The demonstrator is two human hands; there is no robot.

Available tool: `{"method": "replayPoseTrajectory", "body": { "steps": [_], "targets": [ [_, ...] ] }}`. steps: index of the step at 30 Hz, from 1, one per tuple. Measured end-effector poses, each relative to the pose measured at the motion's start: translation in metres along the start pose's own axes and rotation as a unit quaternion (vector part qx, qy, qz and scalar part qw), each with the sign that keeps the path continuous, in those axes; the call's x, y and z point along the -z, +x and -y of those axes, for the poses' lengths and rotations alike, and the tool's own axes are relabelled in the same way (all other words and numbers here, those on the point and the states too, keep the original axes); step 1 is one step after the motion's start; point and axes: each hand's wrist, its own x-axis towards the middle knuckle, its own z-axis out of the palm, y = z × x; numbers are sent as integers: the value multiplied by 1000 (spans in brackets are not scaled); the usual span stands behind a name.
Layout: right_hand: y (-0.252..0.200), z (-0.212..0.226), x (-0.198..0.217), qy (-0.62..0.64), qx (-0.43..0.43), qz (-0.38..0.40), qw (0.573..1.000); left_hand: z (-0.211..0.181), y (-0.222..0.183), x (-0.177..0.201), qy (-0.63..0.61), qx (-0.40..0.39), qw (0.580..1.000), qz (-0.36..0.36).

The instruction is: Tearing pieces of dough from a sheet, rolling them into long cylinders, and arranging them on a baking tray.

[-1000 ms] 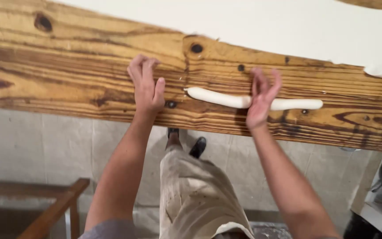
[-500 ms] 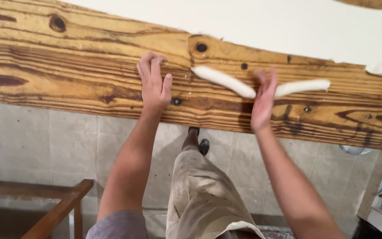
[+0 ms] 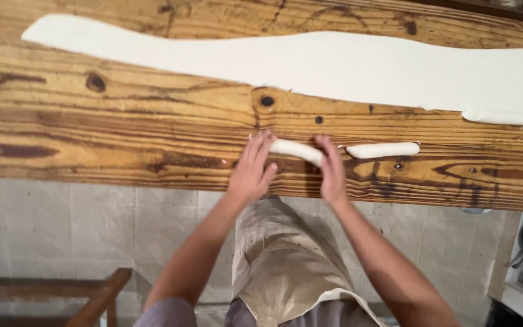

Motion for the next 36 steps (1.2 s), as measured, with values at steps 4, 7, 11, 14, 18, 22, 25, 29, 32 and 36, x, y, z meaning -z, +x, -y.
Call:
{"method": "replayPoseTrajectory", "body": {
  "steps": [4,7,11,14,18,22,25,29,32,36],
  "targets": [
    [-9,13,-7,-102,62,33,992,-36,0,-10,-87,15,994,-57],
    [31,-2,-14,-217,113,17,970,-40,34,-27,-126,69,979,-144],
    [71,-5,-11,-214,124,-25,969,-32,75,-27,-214,98,953,-192],
    [36,8,-14,-202,112,-8,973,-28,40,-20,-173,76,973,-133],
    [-45,9,-8,-283,117,99,947,-11,-40,-4,143,9,987,78],
    [7,12,-5,-339,139,116,923,2,10,-2,256,-105,961,29],
    [56,1,-13,-339,125,98,927,2,68,-7,243,-70,967,42],
    [55,13,-17,-286,116,11,951,-18,69,-17,123,26,992,-30],
    [-7,11,-22,-312,141,39,939,-29,5,-24,123,-15,992,1],
    [-18,11,-18,-340,168,66,923,-18,-13,-32,175,-85,980,44]
  ]
}}
